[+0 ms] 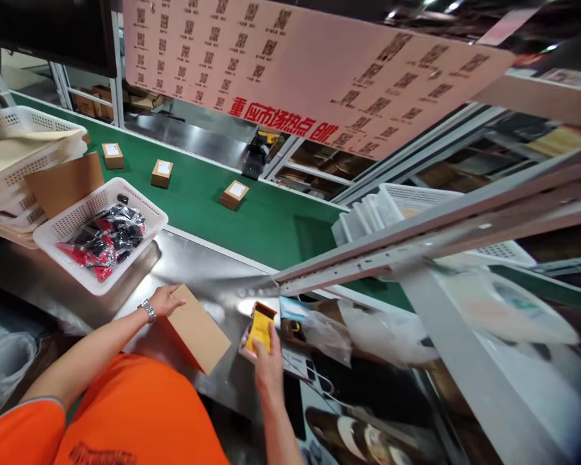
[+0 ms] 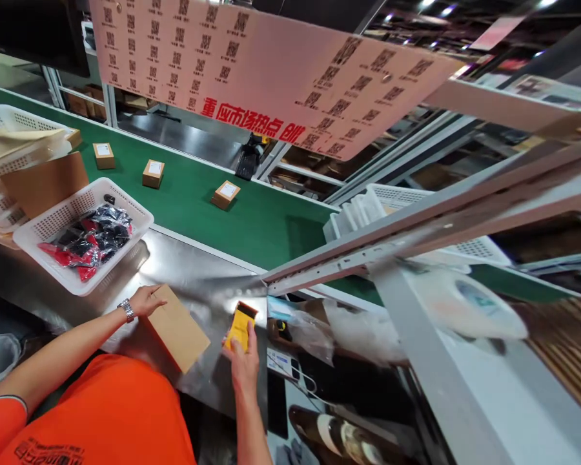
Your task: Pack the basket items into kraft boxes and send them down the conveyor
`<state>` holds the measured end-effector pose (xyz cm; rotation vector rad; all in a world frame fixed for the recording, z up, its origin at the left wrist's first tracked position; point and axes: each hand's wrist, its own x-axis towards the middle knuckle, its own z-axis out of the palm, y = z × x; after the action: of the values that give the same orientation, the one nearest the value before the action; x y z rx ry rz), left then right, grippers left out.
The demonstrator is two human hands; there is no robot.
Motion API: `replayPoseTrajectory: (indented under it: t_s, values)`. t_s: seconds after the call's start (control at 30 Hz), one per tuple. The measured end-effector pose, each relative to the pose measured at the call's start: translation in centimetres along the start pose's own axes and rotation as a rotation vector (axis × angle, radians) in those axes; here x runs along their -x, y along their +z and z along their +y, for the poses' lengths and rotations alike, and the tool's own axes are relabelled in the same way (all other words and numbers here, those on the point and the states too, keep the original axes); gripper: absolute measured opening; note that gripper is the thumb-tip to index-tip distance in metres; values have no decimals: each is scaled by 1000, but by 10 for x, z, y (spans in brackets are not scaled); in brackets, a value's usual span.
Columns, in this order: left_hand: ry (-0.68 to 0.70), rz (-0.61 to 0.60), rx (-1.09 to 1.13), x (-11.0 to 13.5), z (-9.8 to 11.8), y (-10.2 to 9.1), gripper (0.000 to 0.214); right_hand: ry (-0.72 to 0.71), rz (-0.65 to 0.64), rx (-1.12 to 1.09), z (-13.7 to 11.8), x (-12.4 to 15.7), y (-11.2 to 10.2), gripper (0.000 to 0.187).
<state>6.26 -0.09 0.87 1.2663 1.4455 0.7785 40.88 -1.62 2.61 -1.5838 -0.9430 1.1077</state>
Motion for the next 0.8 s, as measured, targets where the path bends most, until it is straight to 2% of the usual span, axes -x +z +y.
replayPoseTrajectory:
  t_s: [0.07,0.17,0.27,0.33,0.43,0.5,0.57,0.67,0.73,0.8]
  values:
    - [2,-5,-7,0,-1,-1,53,49,-29,-179,-27,16,7,83]
    - [28,-13,-18,1,-1,-2,51,74,-111,-283,-50,42,39,64]
    - [66,3,-70,2,1,-3,50,88,-214,-202,-47,58,76,61]
    - [89,26,-104,3,3,-4,49,83,-250,-142,-40,60,89,65]
    - [88,24,-108,4,10,-6,46,78,-272,-137,-33,57,90,70]
    - [35,57,-74,5,18,-7,40,75,-288,-152,-31,53,84,69]
    - [-27,166,-30,8,27,-9,35,61,-295,-154,-30,51,79,68]
    - [-82,312,17,14,42,-7,42,29,-296,-121,-27,51,76,70]
    - [-129,271,71,18,52,-4,52,27,-306,-107,-25,51,76,71]
    - [-206,140,155,20,62,1,69,31,-325,-110,-23,51,76,70]
